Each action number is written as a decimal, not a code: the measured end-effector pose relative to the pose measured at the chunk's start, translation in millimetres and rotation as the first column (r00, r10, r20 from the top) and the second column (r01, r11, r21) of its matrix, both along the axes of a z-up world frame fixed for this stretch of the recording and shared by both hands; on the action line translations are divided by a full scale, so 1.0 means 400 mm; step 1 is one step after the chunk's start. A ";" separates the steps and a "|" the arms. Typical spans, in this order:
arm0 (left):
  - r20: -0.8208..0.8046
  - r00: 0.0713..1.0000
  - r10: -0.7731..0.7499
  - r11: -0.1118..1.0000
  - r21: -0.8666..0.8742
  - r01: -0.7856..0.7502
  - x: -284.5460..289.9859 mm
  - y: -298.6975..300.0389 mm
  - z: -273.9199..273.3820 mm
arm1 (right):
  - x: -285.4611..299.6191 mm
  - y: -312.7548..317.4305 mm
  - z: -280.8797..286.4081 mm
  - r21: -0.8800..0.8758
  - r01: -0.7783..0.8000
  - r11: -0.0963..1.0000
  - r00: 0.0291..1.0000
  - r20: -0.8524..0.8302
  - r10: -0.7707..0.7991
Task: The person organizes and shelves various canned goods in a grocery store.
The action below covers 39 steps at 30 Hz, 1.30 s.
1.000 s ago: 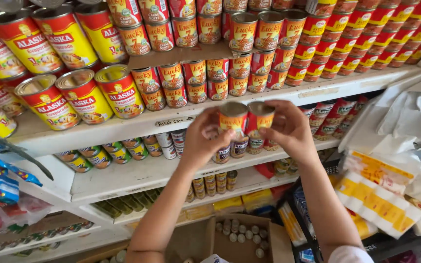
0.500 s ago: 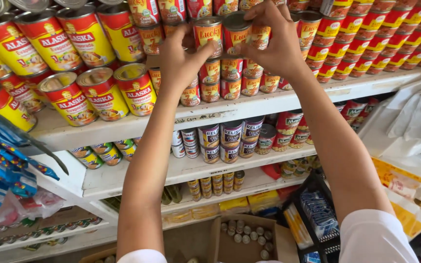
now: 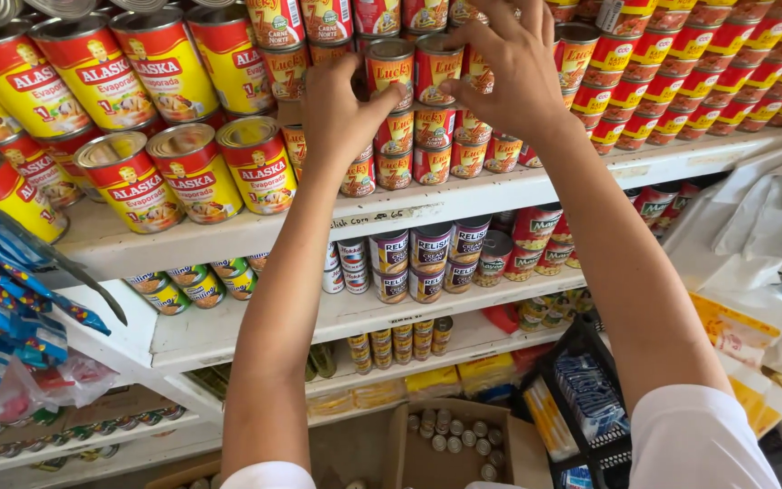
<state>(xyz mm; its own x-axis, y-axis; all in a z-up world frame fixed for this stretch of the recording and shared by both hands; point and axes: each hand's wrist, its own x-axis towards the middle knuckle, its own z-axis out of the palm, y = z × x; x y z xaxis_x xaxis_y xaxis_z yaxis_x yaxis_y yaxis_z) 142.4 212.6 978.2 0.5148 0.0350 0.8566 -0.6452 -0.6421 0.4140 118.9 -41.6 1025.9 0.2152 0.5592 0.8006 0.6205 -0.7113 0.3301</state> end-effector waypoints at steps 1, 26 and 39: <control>0.040 0.999 0.025 1.000 0.007 -0.025 0.008 -0.003 -0.004 | -0.001 -0.003 0.000 0.015 0.009 1.000 1.000 -0.009 -0.009; -0.029 0.999 0.029 0.999 0.014 -0.029 0.011 -0.003 0.000 | -0.002 -0.008 -0.009 -0.006 0.051 0.999 0.999 0.010 -0.051; -0.024 0.998 0.062 0.998 0.031 -0.061 0.003 -0.001 -0.002 | -0.022 0.022 -0.020 0.037 0.017 0.999 0.988 -0.153 -0.011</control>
<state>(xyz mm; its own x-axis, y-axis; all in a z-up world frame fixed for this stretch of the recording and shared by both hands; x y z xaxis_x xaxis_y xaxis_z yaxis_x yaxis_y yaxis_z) 143.6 212.2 977.4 0.5339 0.0413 0.8445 -0.5936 -0.6930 0.4092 110.0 -32.7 1017.7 0.3444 0.5246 0.7785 0.6513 -0.7308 0.2043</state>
